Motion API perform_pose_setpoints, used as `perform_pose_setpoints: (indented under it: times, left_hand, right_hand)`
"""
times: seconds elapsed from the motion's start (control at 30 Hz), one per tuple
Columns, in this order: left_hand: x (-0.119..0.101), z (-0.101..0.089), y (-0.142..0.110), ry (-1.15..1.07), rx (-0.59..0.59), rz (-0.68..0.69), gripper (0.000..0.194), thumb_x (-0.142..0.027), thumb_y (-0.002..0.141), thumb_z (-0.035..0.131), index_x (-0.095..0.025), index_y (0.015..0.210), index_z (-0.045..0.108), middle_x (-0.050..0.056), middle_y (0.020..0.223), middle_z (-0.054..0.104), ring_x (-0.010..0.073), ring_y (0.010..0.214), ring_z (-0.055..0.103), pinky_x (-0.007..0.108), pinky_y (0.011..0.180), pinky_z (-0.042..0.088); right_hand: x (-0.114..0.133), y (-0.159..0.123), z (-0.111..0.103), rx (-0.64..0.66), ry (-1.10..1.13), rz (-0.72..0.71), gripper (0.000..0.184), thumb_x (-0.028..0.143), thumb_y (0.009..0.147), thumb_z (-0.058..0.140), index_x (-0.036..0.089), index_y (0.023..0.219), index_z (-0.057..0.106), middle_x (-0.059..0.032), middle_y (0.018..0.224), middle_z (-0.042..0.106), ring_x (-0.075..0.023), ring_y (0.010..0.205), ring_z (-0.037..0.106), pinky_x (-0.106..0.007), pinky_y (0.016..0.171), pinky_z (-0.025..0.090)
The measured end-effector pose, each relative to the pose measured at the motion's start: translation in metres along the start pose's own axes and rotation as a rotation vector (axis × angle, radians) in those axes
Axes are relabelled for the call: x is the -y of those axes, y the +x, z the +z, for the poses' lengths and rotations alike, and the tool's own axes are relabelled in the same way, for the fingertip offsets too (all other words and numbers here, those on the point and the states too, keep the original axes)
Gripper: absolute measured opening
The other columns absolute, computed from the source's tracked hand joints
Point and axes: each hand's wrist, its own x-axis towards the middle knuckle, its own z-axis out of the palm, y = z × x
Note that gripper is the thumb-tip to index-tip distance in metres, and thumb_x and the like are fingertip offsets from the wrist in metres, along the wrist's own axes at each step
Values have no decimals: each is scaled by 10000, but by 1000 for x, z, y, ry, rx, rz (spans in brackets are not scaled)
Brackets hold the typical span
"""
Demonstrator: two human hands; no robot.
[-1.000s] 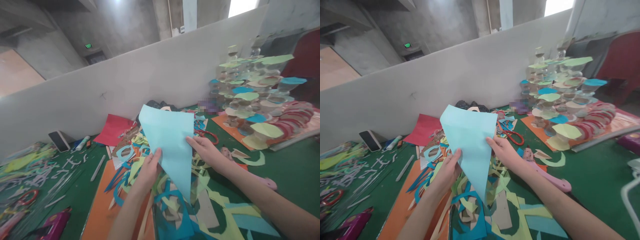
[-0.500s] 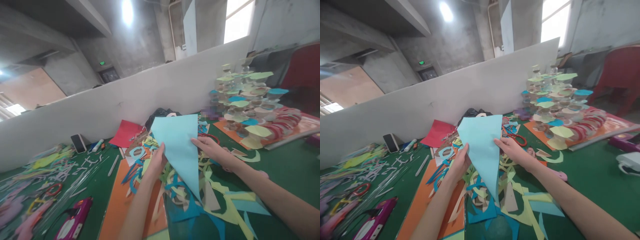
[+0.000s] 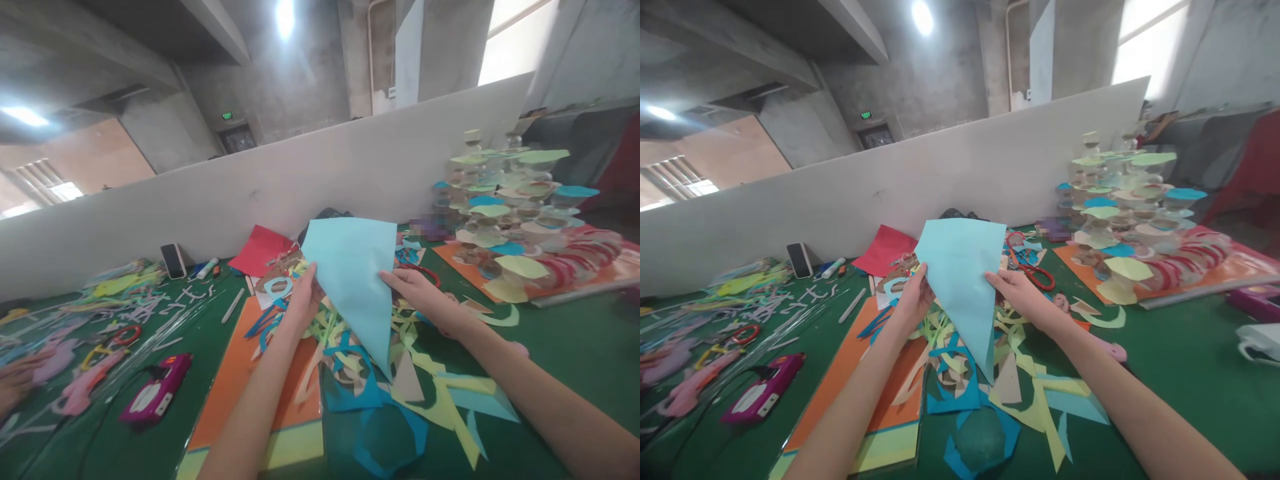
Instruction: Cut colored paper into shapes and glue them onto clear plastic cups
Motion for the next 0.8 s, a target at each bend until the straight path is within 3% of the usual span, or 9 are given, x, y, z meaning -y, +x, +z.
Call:
perform_pose_setpoints:
  times: [0.17,0.3,0.4,0.57,0.8]
  left_hand:
    - [-3,-2,2,33,-6,10,238,-352,793,721,-132,879,693,100,842,765,194,788,727,279,732,587]
    - [-2,5,-5,99,78,12,308,-407,766,739,-120,872,695,119,877,762,212,782,721,304,717,582]
    - [-1,7,-8,132,116,29,328,-374,733,772,-142,948,686,89,913,757,184,770,712,276,710,575]
    - [-2,-1,2,101,2,15,269,-382,754,745,-141,817,644,38,697,713,134,581,666,241,586,562]
    - [-4,-6,10,40,-97,50,164,-255,764,738,-171,876,653,8,781,731,102,623,669,187,573,534]
  right_hand:
    - [-1,5,-4,-112,-42,8,584,775,745,534,218,582,477,30,519,457,-149,525,450,-288,548,337]
    - [-1,6,-11,-224,-4,13,540,742,744,572,209,659,557,29,544,469,-149,526,434,-285,524,327]
    - [0,6,-13,-213,15,19,543,744,740,570,203,692,582,9,575,515,-160,545,452,-286,518,329]
    - [4,4,-8,-124,-10,37,558,761,757,520,207,692,549,11,592,497,-151,549,440,-282,517,329]
    - [5,3,-6,-91,-91,-5,575,776,760,491,219,622,476,36,533,423,-135,510,419,-274,514,331]
